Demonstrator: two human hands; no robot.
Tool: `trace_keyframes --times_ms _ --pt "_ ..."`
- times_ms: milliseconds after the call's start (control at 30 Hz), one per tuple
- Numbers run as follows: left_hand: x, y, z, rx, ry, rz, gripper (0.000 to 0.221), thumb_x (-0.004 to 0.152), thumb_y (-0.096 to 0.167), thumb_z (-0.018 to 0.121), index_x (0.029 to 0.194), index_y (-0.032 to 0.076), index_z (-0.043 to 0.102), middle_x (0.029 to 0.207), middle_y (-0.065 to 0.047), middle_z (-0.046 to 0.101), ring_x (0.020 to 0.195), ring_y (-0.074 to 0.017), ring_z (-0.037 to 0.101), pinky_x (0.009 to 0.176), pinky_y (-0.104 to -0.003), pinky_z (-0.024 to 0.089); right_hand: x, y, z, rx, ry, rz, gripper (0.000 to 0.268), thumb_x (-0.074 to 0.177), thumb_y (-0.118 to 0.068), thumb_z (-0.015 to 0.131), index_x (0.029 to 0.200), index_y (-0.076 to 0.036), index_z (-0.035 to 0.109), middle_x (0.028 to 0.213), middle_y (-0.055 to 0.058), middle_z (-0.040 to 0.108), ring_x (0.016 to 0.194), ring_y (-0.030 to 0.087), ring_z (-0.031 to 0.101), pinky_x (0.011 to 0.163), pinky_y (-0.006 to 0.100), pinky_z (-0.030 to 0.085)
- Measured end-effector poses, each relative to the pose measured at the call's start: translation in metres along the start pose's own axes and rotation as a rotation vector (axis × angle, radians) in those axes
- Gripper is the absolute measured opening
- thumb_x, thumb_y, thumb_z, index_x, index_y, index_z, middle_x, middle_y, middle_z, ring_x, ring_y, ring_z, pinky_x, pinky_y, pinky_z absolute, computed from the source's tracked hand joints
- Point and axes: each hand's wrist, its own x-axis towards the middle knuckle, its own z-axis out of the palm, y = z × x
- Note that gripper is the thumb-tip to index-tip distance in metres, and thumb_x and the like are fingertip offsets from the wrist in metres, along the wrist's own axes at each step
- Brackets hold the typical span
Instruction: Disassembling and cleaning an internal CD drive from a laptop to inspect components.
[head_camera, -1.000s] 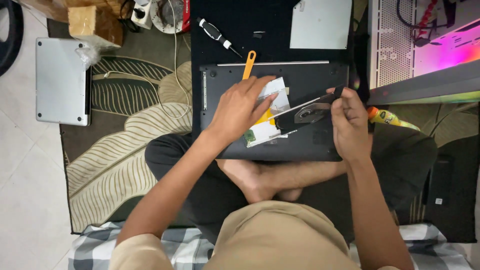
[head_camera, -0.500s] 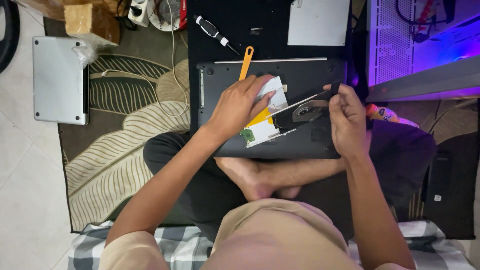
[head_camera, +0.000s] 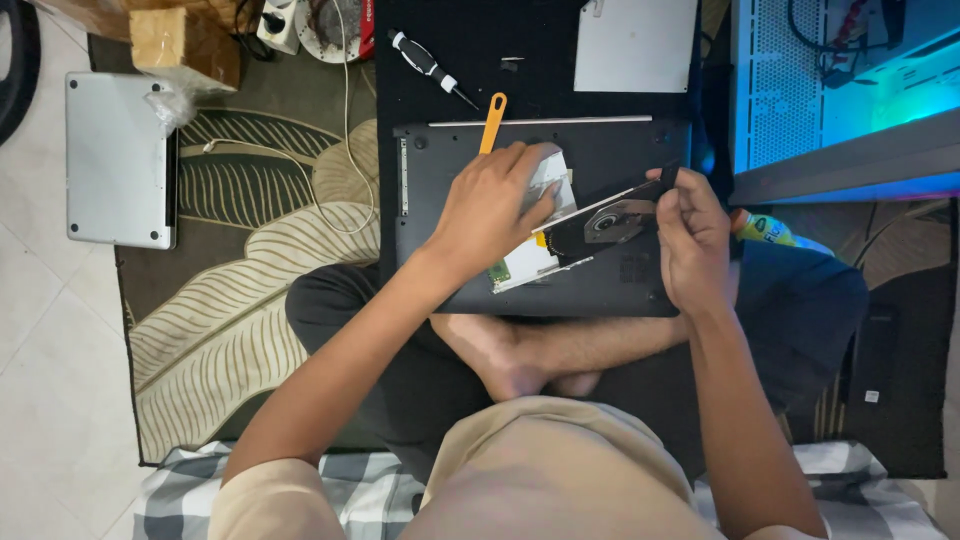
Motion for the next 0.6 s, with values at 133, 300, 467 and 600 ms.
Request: trace_keyframes --times_ms 133,300,467,600 --pt "0.002 -0.001 0.002 -0.016 -0.013 0.003 0.037 0.092 0.018 0.071 0.124 0.001 0.065 0.092 -0.017 0.067 0.089 -0.0334 0.07 0.082 -0.042 0.055 0.001 0.001 0.0 0.001 -0.002 -0.017 0.024 0.113 -0.021 0.048 0.127 -0.008 0.061 0.094 0.01 0.068 0.1 0.018 0.066 0.102 0.036 0.049" --pt "0.002 -0.001 0.003 -0.04 -0.004 -0.006 0.035 0.095 0.02 0.07 0.125 0.002 0.064 0.097 -0.018 0.068 0.096 -0.0339 0.07 0.086 -0.043 0.055 0.001 0.005 -0.004 0.006 -0.027 -0.046 0.025 0.114 -0.022 0.046 0.129 -0.007 0.059 0.101 0.013 0.069 0.106 0.02 0.066 0.107 0.039 0.049" --pt "0.0 -0.004 0.006 -0.054 0.015 0.02 0.033 0.098 0.02 0.068 0.125 0.001 0.064 0.095 -0.018 0.068 0.095 -0.0337 0.07 0.084 -0.042 0.056 0.0 0.013 -0.006 0.023 -0.015 -0.051 0.025 0.113 -0.02 0.047 0.131 -0.008 0.059 0.104 0.009 0.069 0.11 0.018 0.065 0.109 0.036 0.048" --pt "0.002 -0.002 -0.002 -0.125 -0.025 -0.002 0.031 0.1 0.018 0.066 0.127 0.001 0.064 0.096 -0.018 0.07 0.094 -0.0335 0.071 0.084 -0.041 0.056 0.001 0.011 -0.003 0.052 -0.011 -0.061 0.025 0.112 -0.02 0.049 0.131 -0.007 0.06 0.107 0.009 0.07 0.113 0.017 0.065 0.112 0.037 0.047"
